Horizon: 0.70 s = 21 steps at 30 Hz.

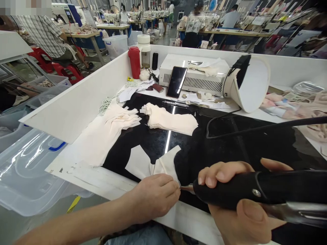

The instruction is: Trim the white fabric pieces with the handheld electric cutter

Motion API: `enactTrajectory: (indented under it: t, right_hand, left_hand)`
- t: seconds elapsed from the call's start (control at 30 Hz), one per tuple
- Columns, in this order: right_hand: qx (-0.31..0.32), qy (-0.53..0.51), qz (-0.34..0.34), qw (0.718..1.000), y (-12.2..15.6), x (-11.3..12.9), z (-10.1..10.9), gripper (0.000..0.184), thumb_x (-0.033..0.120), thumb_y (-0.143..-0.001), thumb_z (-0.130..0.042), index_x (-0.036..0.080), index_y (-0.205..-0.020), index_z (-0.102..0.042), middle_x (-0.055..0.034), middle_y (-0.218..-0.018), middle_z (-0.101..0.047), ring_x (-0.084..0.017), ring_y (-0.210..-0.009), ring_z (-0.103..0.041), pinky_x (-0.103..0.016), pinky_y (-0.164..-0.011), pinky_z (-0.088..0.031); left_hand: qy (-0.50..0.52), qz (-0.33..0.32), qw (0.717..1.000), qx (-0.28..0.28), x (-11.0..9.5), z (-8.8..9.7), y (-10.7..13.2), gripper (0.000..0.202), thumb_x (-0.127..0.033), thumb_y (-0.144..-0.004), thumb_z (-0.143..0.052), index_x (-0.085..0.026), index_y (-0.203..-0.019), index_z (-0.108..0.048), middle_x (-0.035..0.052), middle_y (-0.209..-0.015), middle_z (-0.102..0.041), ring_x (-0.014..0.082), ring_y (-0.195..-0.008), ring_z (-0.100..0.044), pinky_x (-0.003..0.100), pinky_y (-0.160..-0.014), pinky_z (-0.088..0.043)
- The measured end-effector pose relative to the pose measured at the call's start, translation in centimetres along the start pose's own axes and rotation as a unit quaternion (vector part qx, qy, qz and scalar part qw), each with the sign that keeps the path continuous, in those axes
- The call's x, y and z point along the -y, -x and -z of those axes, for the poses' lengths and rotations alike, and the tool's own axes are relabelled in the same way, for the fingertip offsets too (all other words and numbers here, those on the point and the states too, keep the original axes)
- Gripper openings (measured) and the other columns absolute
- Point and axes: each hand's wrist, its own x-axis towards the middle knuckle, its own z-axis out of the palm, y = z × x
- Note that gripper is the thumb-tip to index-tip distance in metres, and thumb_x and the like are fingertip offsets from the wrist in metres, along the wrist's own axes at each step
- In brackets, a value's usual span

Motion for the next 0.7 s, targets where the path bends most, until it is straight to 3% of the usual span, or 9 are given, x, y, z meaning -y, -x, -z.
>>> enactTrajectory:
  t: [0.43, 0.7]
  right_hand:
    - [0.006, -0.011, -0.010, 1.000, 0.0, -0.2, 0.3, 0.052, 0.039, -0.089, -0.097, 0.032, -0.131, -0.069, 0.0061, -0.079, -0.074, -0.018, -0.053, -0.061, -0.034, -0.046, -0.059]
    - [0.011, -0.027, -0.021, 0.999, -0.1, 0.0, 0.4, 0.049, 0.034, -0.090, -0.095, 0.032, -0.132, -0.072, 0.0044, -0.080, -0.077, -0.019, -0.053, -0.062, -0.036, -0.044, -0.058]
  left_hand:
    - [-0.018, 0.024, 1.000, 0.008, 1.3, 0.0, 0.7, 0.017, -0.015, -0.118, -0.061, -0.012, -0.130, -0.073, 0.0138, -0.130, -0.079, 0.0237, -0.123, -0.075, 0.036, -0.111, -0.066]
    - [-0.011, 0.030, 0.999, -0.018, 1.2, -0.1, 0.7, 0.015, -0.017, -0.116, -0.065, -0.013, -0.128, -0.073, 0.0149, -0.132, -0.079, 0.0254, -0.122, -0.075, 0.038, -0.113, -0.065]
